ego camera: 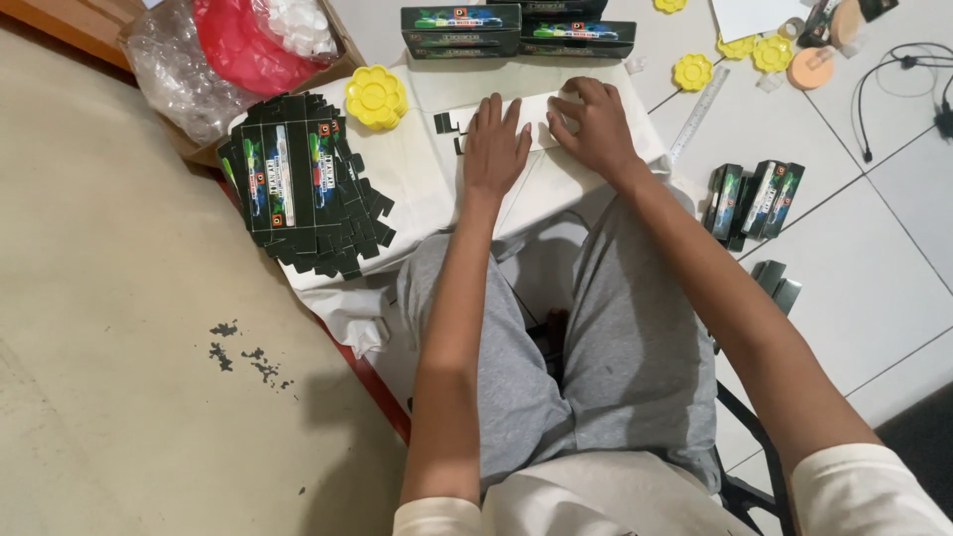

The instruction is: Folding flat cardboard templates into small rectangular boxes and stacking them on the floor.

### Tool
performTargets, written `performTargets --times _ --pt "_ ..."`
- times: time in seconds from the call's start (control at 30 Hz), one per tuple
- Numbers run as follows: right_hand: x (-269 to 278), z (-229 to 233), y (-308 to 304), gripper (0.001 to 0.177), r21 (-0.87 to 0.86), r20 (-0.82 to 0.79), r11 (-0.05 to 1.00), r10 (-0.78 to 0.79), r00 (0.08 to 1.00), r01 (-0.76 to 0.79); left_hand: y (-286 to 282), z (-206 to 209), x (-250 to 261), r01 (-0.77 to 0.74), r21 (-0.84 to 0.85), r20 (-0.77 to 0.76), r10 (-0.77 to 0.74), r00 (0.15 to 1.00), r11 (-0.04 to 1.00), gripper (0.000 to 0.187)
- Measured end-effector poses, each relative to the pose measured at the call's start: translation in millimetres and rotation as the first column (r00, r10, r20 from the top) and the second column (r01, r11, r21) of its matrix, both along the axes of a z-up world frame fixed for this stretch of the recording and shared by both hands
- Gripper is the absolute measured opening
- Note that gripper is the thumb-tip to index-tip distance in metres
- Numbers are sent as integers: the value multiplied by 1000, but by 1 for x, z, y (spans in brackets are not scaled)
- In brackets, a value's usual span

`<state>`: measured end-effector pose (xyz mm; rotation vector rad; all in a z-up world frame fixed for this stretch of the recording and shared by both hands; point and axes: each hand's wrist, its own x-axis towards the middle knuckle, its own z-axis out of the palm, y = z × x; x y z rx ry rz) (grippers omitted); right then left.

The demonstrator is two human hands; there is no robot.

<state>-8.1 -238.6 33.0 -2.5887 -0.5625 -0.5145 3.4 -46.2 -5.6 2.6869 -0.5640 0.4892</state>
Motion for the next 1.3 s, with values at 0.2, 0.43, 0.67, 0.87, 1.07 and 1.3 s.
performTargets --times 0.2,0.43,0.67,0.87,1.07,1.3 --pt "0 2 2 28 6 -13 1000 5 1000 -5 12 5 -1 -95 26 3 95 996 995 40" --pt "-1 1 3 24 5 3 1000 1 1000 -1 34 -8 -2 -114 51 -78 118 990 992 43" --pt "1 -3 2 26 -11 1 1000 12 1000 -12 44 -6 -3 -57 54 -95 62 994 997 51" --pt "2 -1 8 30 -100 15 994 52 999 -50 36 0 -1 -100 63 -73 105 992 993 52" --pt "2 4 16 40 -92 -9 985 145 989 -145 31 -2 -2 -119 93 -28 123 992 989 54" --pt "4 6 20 52 -77 -165 964 240 957 -255 28 -1 -1 -127 91 -7 128 992 988 54"
